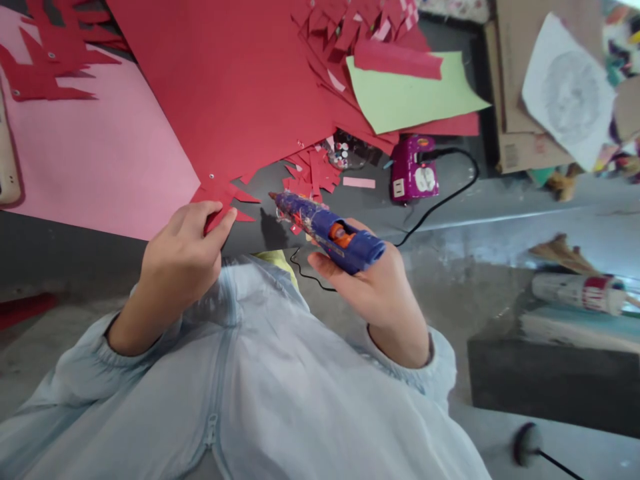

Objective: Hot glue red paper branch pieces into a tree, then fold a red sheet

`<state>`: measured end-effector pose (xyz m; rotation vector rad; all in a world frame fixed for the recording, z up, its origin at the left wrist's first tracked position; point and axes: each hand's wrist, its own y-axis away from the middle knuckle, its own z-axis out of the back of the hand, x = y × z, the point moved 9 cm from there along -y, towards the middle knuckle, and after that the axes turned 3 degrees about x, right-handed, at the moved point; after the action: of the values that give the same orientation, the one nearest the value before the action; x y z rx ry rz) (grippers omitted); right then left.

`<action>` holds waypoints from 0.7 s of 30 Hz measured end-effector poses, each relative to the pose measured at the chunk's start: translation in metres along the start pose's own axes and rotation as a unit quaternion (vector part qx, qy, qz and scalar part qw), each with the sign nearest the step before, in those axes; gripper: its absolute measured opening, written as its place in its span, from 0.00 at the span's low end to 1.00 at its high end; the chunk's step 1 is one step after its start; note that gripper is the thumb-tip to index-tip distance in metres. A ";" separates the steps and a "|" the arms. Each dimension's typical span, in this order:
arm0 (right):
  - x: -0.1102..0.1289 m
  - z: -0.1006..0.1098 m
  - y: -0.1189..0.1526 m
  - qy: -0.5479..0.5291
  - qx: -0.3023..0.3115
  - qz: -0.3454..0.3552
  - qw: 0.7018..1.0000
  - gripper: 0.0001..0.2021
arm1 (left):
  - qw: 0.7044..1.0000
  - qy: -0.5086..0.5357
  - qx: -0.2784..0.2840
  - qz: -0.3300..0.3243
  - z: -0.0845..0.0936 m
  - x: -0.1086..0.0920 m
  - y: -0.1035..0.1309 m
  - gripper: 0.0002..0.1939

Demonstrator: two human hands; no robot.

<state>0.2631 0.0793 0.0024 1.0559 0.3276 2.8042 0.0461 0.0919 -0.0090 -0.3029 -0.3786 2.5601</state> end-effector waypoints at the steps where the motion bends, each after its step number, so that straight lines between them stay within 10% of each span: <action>1: -0.002 -0.001 0.000 -0.014 0.003 -0.010 1.000 0.18 | 1.000 0.000 0.004 0.000 0.000 -0.001 0.000 0.19; 21: 0.004 -0.019 -0.005 -0.056 0.041 0.059 0.996 0.12 | 0.999 -0.018 0.030 -0.007 0.002 -0.005 -0.001 0.15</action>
<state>0.2478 0.0822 -0.0099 1.2855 0.3821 2.8391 0.0502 0.0894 -0.0060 -0.2312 -0.3152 2.5601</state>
